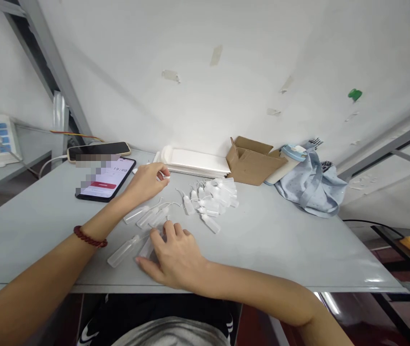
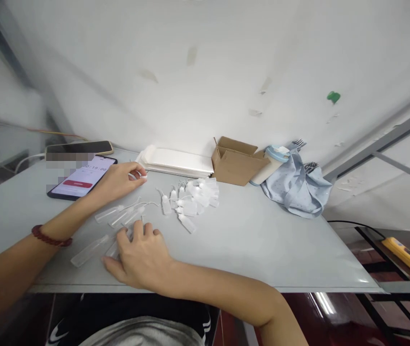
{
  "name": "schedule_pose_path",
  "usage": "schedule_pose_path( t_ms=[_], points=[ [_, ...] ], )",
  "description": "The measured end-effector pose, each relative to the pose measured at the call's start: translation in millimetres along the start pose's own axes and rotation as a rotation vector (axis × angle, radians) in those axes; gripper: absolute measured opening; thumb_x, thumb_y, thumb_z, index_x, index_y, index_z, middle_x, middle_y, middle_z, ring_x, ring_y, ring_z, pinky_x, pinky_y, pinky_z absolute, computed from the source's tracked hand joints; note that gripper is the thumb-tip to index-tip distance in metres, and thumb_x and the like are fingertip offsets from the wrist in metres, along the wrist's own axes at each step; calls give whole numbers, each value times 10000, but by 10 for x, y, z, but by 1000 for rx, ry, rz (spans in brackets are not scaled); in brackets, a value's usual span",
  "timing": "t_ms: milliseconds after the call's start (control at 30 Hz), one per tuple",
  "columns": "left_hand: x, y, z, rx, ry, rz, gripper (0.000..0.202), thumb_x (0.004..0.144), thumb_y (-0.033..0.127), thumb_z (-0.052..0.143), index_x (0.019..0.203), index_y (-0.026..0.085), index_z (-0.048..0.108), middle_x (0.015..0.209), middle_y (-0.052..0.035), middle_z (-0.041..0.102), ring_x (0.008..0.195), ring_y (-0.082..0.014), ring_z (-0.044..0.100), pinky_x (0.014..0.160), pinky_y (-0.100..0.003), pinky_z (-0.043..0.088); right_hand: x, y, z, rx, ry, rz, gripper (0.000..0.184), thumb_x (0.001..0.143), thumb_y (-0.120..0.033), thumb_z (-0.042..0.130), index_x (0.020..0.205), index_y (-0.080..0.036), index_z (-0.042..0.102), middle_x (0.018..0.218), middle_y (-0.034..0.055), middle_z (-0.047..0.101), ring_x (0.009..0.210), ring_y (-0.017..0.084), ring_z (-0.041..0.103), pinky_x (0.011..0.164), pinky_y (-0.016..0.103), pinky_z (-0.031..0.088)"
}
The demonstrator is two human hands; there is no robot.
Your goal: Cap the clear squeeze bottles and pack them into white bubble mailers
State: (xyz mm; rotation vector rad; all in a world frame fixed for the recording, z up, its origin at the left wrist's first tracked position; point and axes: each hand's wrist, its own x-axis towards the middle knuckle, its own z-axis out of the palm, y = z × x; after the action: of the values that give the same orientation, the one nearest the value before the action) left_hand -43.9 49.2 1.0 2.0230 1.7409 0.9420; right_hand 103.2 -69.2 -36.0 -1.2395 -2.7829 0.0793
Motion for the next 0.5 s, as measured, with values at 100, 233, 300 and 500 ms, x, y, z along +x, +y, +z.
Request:
schedule_pose_path(
  t_ms=[100, 233, 300, 500],
  points=[
    [-1, -4, 9, -5, 1, -6, 47, 696, 229, 570, 732, 207, 589, 809, -37, 729, 748, -226, 681, 768, -337, 522, -16, 18, 7, 26, 13, 3, 513, 909, -610, 452, 1132, -160, 557, 1015, 147, 580, 913, 301, 595, 649, 407, 563],
    [-7, -4, 16, -10, -3, -3, 45, 700, 226, 569, 737, 208, 588, 808, -37, 727, 747, -224, 678, 772, -335, 518, -15, 17, 7, 95, 17, 19, 505, 896, -597, 491, 1119, -150, 564, 1055, 154, 577, 969, 305, 580, 675, 402, 566],
    [-8, -3, 16, -9, -4, -4, 44, 704, 228, 569, 738, 209, 589, 808, -37, 726, 745, -224, 676, 775, -335, 515, -22, 14, 10, 108, 26, 11, 504, 894, -588, 504, 1118, -141, 567, 1066, 156, 579, 971, 303, 577, 681, 402, 566],
    [0, 0, 7, 4, -8, -13, 46, 699, 224, 569, 738, 210, 587, 796, -37, 718, 740, -225, 669, 773, -334, 505, -57, 40, 29, 116, 134, -34, 473, 890, -553, 534, 1056, -114, 595, 1027, 151, 604, 947, 294, 570, 709, 402, 556]
  ],
)
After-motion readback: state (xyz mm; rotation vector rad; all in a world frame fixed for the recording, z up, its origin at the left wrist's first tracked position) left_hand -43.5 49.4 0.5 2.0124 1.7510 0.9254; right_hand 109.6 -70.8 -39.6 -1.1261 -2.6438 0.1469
